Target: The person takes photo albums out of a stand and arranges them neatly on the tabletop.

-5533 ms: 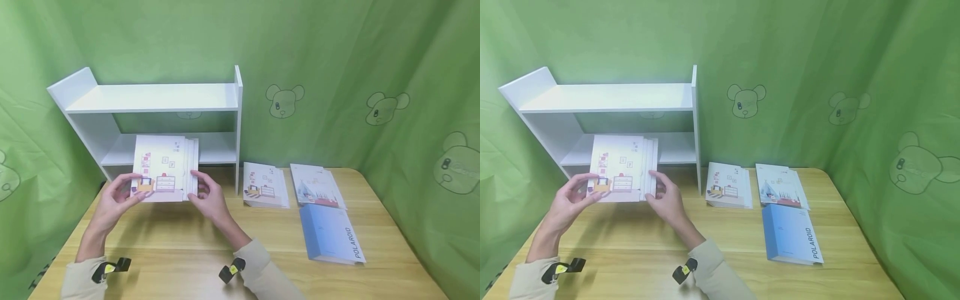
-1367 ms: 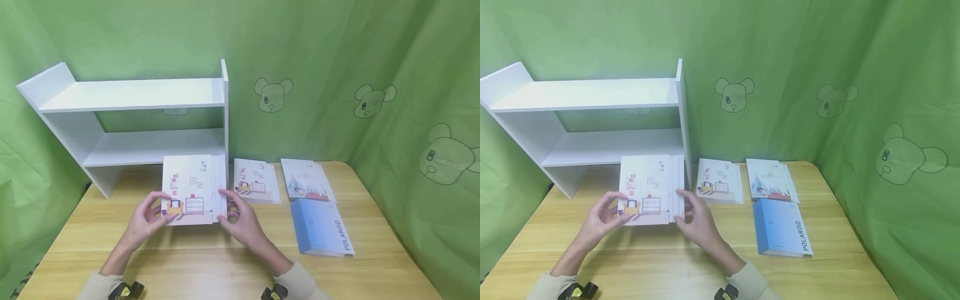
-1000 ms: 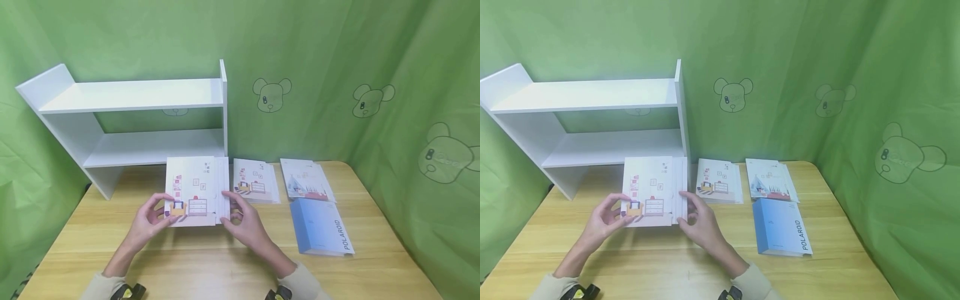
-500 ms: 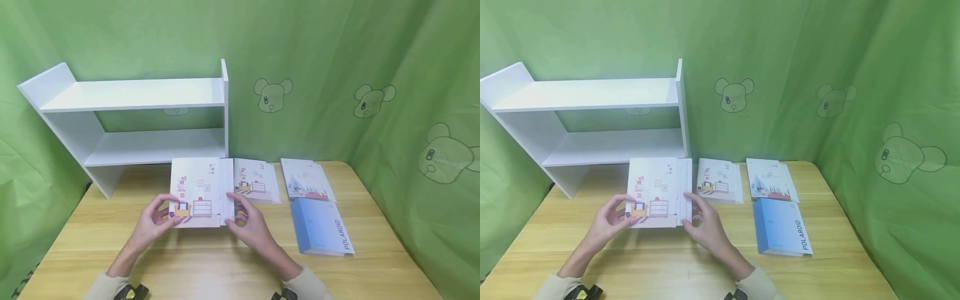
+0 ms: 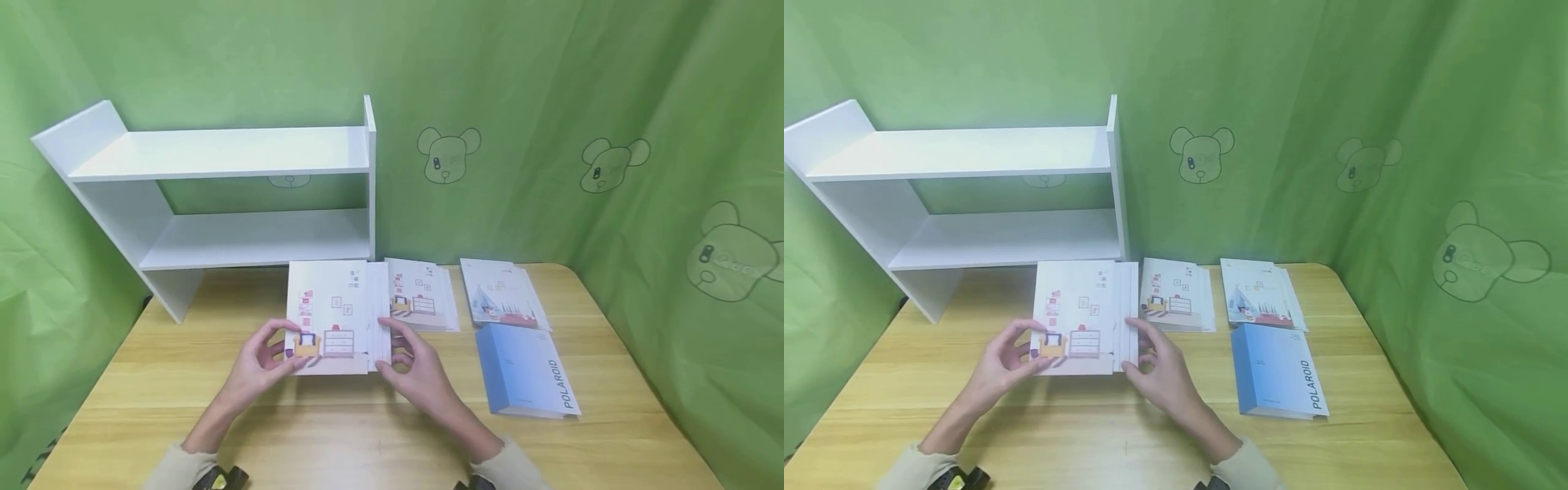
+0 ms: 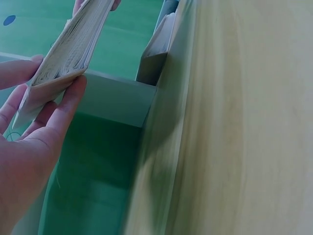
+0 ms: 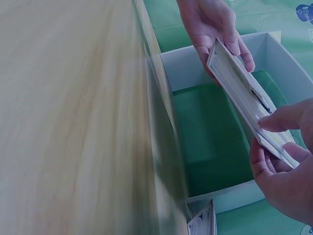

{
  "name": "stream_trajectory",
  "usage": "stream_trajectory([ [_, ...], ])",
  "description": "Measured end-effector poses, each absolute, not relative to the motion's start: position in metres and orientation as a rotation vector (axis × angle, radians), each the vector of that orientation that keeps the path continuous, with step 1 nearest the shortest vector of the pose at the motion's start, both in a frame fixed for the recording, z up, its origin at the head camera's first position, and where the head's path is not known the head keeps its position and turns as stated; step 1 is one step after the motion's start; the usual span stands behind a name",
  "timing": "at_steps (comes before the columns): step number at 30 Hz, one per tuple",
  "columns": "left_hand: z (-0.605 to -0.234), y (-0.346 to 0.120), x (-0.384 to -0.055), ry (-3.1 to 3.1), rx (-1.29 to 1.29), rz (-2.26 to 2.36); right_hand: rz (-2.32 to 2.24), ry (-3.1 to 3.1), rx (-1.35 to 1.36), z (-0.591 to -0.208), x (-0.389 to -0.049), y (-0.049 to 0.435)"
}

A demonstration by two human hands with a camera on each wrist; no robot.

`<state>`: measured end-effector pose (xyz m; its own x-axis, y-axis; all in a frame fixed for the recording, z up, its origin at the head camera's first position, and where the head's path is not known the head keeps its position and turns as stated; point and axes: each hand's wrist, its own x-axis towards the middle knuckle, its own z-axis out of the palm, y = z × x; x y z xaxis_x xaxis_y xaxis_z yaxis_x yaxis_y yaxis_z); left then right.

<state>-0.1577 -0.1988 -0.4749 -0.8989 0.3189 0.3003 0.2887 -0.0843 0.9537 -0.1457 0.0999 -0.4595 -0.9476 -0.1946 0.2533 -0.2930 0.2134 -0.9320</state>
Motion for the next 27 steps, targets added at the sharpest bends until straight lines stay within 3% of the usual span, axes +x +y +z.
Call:
stream_trajectory([
  [27, -0.484, -0.18, -0.155, 2.106, 0.639, 2.163, 1.868, -2.414, 0.428, -0.47, -0.141, 0.119],
])
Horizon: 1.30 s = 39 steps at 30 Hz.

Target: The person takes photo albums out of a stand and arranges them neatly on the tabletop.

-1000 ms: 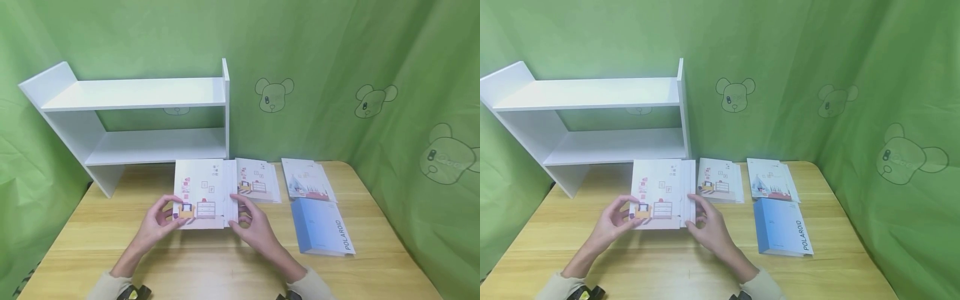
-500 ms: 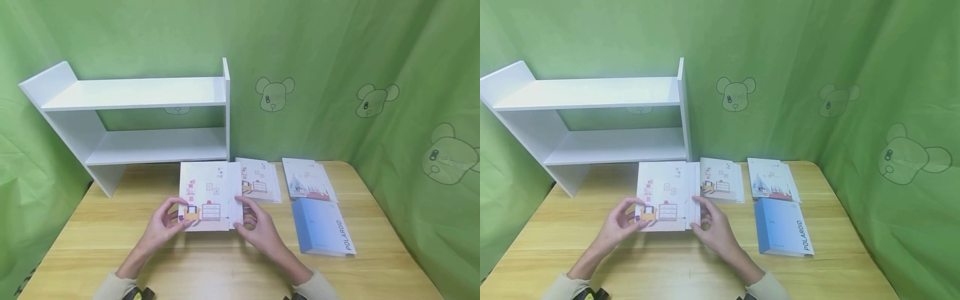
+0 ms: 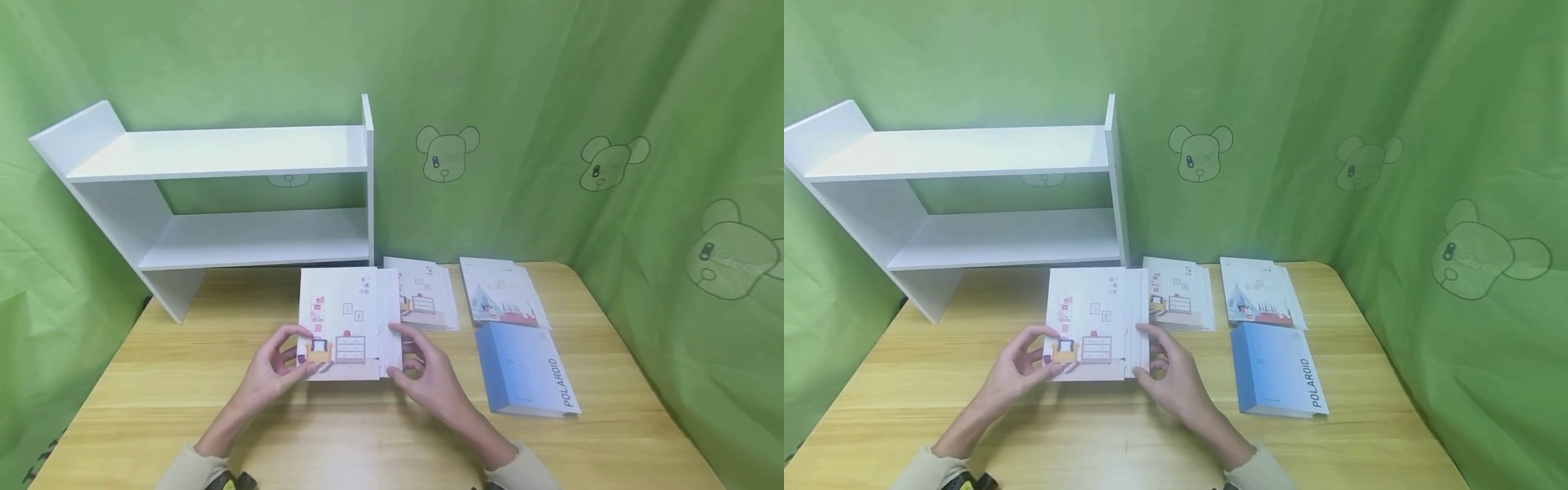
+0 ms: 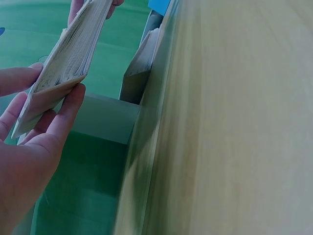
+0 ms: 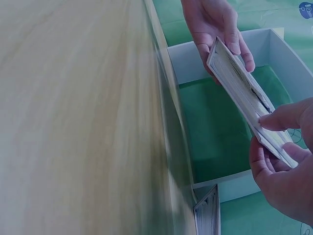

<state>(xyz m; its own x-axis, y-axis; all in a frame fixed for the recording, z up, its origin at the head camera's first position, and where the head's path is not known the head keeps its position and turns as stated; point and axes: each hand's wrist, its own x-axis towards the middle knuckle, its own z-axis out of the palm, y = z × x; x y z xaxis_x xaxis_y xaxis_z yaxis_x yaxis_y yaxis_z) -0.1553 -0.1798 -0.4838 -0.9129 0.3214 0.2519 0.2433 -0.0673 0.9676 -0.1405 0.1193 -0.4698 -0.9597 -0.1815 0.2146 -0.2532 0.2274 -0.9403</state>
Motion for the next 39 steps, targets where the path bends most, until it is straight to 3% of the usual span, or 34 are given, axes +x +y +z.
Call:
stream_trajectory([
  [39, -0.496, -0.149, -0.146, 2.032, 0.61, 2.112, 1.868, -2.467, 0.382, -0.482, -0.134, 0.153],
])
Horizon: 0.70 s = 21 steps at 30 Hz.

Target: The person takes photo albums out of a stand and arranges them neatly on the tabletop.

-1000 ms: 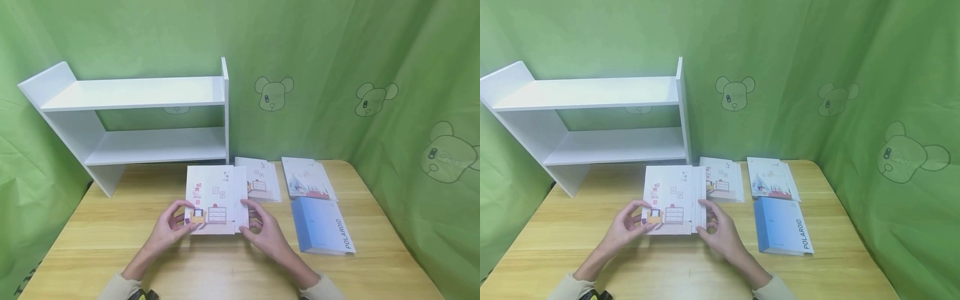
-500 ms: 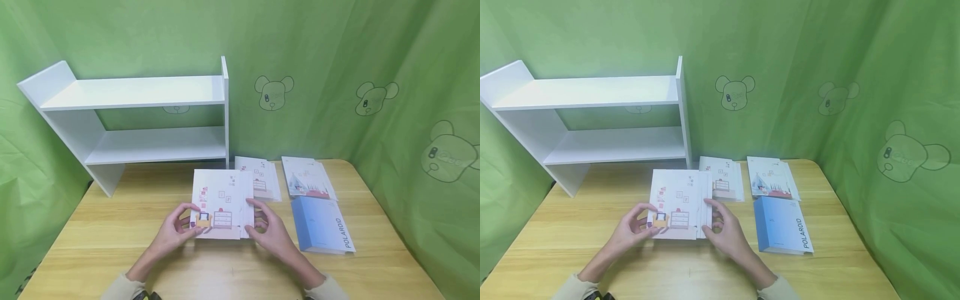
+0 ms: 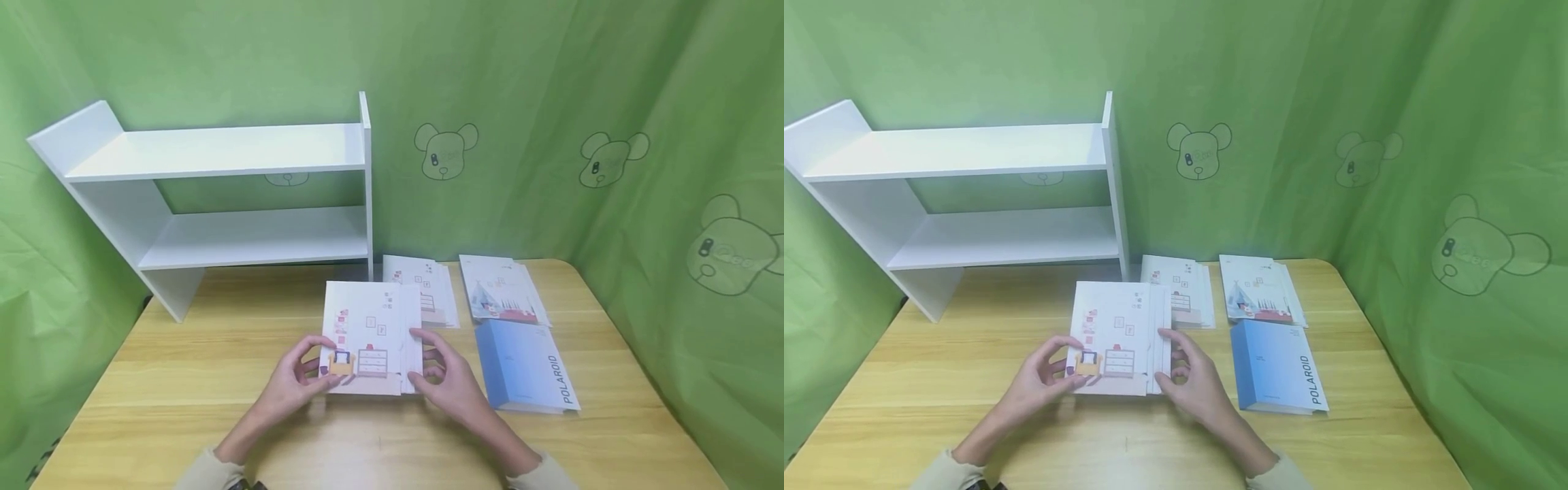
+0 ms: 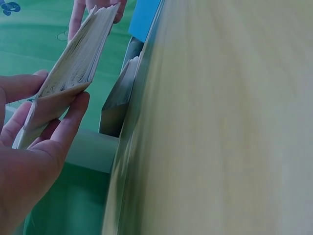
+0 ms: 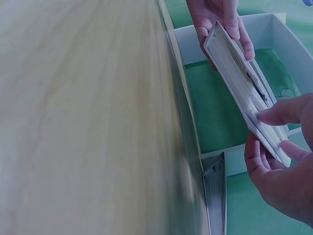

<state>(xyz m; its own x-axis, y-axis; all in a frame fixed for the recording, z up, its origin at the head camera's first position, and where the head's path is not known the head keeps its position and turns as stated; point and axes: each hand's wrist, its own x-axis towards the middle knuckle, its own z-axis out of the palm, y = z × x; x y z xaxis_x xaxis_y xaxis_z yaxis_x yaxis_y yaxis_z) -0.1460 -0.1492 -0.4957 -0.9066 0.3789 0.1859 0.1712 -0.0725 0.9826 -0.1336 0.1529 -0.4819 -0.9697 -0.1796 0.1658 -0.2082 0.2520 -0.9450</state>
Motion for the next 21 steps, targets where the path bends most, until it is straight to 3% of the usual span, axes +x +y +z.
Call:
stream_trajectory([
  [21, -0.498, -0.133, -0.142, 2.017, 0.565, 2.067, 1.832, -2.497, 0.346, -0.485, -0.128, 0.169],
])
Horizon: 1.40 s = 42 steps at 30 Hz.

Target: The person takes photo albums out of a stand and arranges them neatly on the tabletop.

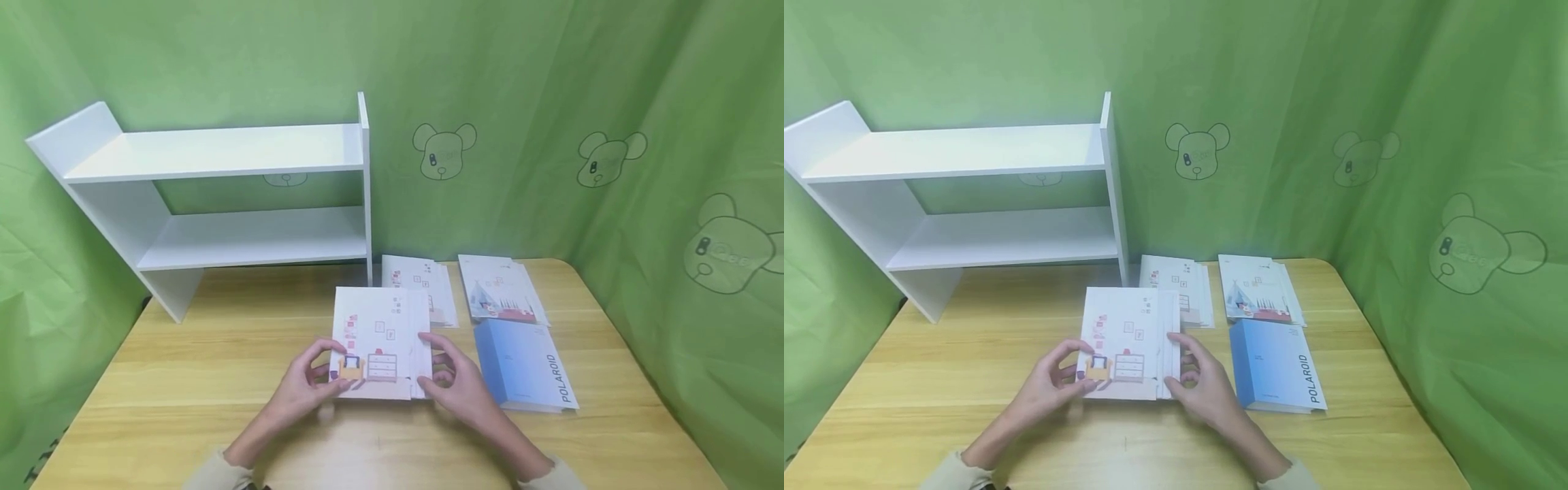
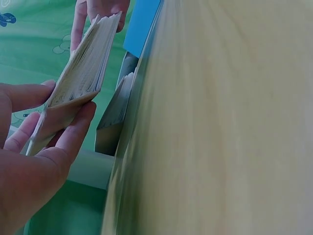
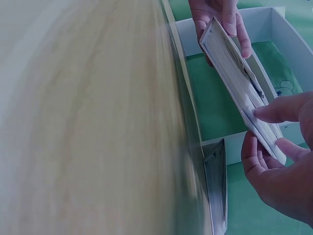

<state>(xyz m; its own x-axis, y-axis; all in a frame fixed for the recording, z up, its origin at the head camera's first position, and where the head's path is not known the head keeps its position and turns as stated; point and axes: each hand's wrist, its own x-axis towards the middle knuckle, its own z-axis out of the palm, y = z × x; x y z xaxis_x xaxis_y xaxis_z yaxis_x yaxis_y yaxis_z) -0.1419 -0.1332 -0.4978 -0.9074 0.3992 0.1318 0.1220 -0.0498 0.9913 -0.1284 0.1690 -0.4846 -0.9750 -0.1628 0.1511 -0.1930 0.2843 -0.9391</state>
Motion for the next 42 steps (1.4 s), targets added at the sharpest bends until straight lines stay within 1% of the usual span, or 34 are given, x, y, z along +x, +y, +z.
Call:
stream_trajectory([
  [16, -0.494, -0.119, -0.14, 2.054, 0.494, 1.999, 1.835, -2.512, 0.284, -0.484, -0.123, 0.18],
  [34, -0.496, -0.102, -0.143, 2.037, 0.472, 1.969, 1.838, -2.522, 0.283, -0.486, -0.117, 0.198],
  [42, -0.499, -0.098, -0.141, 2.005, 0.49, 1.961, 1.865, -2.555, 0.238, -0.488, -0.111, 0.204],
])
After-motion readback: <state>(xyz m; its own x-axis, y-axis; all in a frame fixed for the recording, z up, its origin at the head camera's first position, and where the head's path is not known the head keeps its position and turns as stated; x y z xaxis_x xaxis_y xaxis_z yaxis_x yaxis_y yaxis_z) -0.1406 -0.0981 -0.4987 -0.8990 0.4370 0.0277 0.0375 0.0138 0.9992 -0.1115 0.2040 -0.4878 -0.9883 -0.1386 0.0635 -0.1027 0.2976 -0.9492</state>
